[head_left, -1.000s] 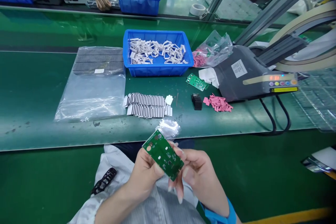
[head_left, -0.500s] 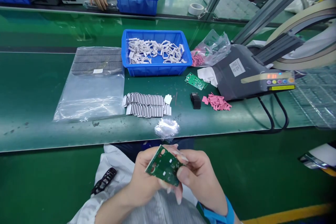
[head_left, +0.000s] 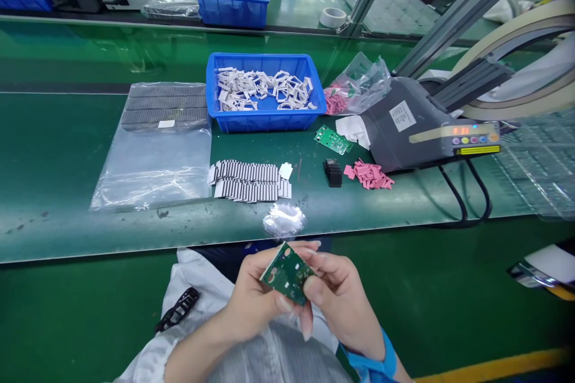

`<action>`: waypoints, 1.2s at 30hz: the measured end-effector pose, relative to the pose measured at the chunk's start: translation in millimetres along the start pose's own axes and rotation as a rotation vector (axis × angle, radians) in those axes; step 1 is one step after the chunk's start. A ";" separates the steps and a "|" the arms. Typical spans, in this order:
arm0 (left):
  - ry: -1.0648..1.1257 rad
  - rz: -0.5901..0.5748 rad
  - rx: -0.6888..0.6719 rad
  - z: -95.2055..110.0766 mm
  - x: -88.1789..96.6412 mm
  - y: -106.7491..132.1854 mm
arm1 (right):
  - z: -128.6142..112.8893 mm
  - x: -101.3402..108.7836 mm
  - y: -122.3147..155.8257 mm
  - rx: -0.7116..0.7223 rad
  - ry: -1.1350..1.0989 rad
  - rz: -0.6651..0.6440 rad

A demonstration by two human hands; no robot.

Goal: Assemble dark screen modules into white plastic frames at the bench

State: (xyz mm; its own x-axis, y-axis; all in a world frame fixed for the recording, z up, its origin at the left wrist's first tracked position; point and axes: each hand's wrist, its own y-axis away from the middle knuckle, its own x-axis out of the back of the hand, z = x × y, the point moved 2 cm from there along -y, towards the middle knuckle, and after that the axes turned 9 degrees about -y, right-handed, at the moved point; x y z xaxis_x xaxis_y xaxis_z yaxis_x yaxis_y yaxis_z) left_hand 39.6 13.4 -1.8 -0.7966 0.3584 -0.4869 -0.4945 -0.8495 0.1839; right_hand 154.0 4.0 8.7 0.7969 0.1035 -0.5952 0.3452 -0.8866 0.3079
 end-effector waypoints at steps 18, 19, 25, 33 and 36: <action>0.011 0.040 0.033 -8.4 -7.4 -3.8 | 13.6 10.3 4.6 0.079 -0.175 -0.008; 0.041 0.033 0.027 -10.0 -8.5 -4.0 | 14.4 11.3 5.7 0.091 -0.166 0.006; -0.071 0.080 -0.123 -4.6 -5.6 -7.6 | 0.2 21.3 6.1 0.242 0.097 0.114; -0.472 0.266 -0.078 22.8 27.4 -22.9 | -12.6 25.7 -20.8 0.400 0.494 0.186; -0.414 0.311 -0.102 16.3 33.3 -31.2 | -3.4 22.3 -40.6 0.330 0.289 0.219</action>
State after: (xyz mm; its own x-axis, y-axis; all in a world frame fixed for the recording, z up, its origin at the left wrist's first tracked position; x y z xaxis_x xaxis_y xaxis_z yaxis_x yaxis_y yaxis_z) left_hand 22.9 58.1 -9.7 -0.9812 0.1888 -0.0409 -0.1930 -0.9661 0.1715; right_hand 159.3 43.9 -14.5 0.9544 -0.0219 -0.2977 0.0155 -0.9923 0.1229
